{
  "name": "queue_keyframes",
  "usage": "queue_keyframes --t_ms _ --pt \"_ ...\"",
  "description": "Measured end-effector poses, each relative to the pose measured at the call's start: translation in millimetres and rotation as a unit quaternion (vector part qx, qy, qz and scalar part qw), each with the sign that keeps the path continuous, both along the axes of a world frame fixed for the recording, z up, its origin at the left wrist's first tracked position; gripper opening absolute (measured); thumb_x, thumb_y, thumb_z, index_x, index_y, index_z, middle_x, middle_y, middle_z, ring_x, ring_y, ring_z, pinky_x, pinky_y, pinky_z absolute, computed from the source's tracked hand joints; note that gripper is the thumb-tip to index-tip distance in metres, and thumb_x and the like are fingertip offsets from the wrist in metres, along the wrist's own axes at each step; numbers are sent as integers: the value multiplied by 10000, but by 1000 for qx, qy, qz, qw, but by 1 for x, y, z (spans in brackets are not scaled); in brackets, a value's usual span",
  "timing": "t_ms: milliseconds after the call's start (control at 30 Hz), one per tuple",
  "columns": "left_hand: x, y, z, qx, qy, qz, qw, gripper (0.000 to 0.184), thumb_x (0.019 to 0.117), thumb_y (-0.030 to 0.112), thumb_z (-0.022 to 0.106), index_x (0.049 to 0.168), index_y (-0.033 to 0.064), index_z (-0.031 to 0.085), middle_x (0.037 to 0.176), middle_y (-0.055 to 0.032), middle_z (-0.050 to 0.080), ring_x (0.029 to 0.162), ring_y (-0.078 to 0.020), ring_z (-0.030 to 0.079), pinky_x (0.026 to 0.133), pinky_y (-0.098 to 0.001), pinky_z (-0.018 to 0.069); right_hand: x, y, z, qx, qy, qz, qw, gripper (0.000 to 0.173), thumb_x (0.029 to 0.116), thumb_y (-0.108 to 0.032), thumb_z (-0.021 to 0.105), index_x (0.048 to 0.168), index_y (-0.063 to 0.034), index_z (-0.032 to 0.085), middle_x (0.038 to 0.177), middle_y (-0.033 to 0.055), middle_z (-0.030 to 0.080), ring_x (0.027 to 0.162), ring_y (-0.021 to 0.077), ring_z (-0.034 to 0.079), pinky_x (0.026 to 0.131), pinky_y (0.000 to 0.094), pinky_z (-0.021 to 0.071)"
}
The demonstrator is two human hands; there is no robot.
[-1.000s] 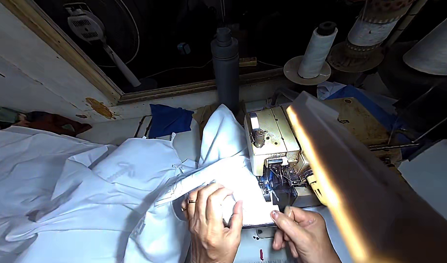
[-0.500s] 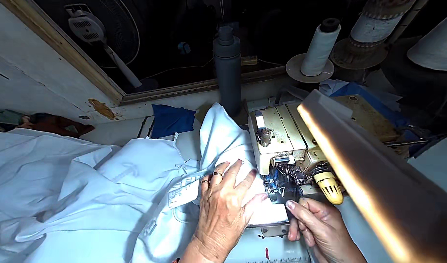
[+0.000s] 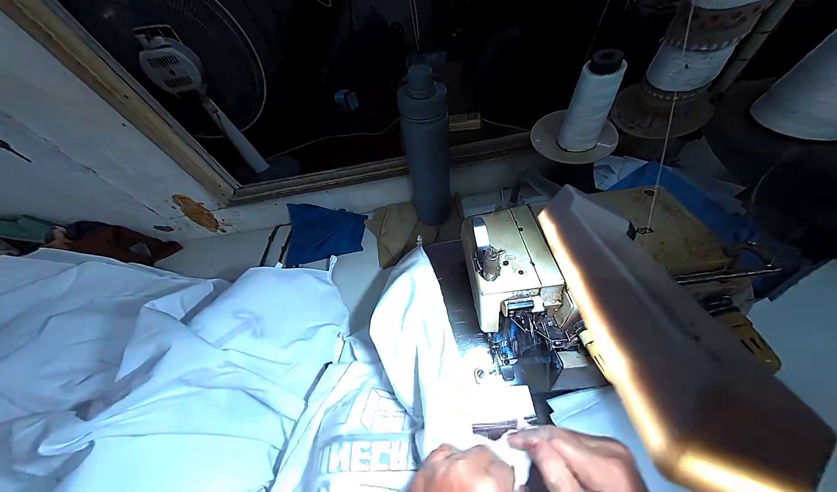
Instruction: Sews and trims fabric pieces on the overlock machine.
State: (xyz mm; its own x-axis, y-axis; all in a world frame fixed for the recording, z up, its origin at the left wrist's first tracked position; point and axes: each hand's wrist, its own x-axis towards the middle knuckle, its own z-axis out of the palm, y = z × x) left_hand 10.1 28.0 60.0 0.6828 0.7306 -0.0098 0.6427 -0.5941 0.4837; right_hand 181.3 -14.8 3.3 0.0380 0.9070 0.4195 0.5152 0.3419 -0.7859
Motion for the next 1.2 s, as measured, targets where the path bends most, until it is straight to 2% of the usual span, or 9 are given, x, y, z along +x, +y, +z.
queue_keyframes --t_ms 100,200,267,367,533,800,900,1067,1200 --pt "19 -2 -11 -54 -60 -6 997 292 962 148 612 753 -34 705 833 -185 687 829 -340 700 754 -477 553 6 0 -2 27 -7 -123 992 281 967 -86 555 758 19 712 679 104 706 609 64 643 599 181 505" --pt "19 -4 -15 -100 -191 58 975 160 895 99 715 799 -25 748 768 -136 714 733 -215 703 679 -357 566 8 -11 4 -14 169 -110 979 157 973 2 572 979 73 711 832 3 752 720 -35 681 685 149 580" --pt "11 -3 -10 -165 -257 93 948 117 891 65 728 848 -43 742 743 -102 715 662 -78 663 652 -228 545 5 -21 8 -55 306 -61 948 245 956 37 581 1196 -10 600 948 -93 767 800 -12 713 730 208 606" --pt "2 -4 -5 -205 -306 86 926 105 907 11 688 884 -78 739 791 -115 736 702 -20 680 701 -169 555 -3 -26 10 -82 393 -23 916 414 891 68 654 1236 -100 496 993 -89 775 840 34 736 778 238 610" --pt "-7 -9 -8 -161 -344 100 920 80 883 18 730 870 -54 761 925 -113 708 870 -47 660 795 -166 542 -10 -20 14 -77 349 -10 934 544 786 117 725 1244 -43 479 952 -66 735 823 55 719 776 264 610" --pt "-20 -14 2 -231 -395 133 879 20 845 -48 731 863 -58 730 851 -35 722 749 10 654 715 -159 561 -8 -24 30 -82 343 -10 936 418 808 159 651 1144 -72 556 895 -102 716 748 2 684 689 186 584" --pt "-15 -18 4 -252 -402 135 870 67 868 -67 659 860 -59 725 811 -3 713 726 40 637 694 -145 543 -12 -28 31 -78 335 16 939 324 867 68 687 1119 -95 567 909 -112 706 719 -24 658 631 169 561" --pt "-10 -27 0 -254 -416 148 860 98 831 -102 638 871 -73 723 802 -5 722 713 47 646 682 -142 550 -16 -32 27 -73 279 29 957 84 835 75 718 893 21 690 932 21 711 768 -5 666 665 170 580" --pt "-17 -25 0 -291 -444 222 818 204 898 -119 518 911 25 661 777 71 703 690 20 659 662 -179 563 -8 -33 34 -113 351 28 929 184 861 123 627 919 -48 665 971 -32 726 666 -24 644 572 153 559"
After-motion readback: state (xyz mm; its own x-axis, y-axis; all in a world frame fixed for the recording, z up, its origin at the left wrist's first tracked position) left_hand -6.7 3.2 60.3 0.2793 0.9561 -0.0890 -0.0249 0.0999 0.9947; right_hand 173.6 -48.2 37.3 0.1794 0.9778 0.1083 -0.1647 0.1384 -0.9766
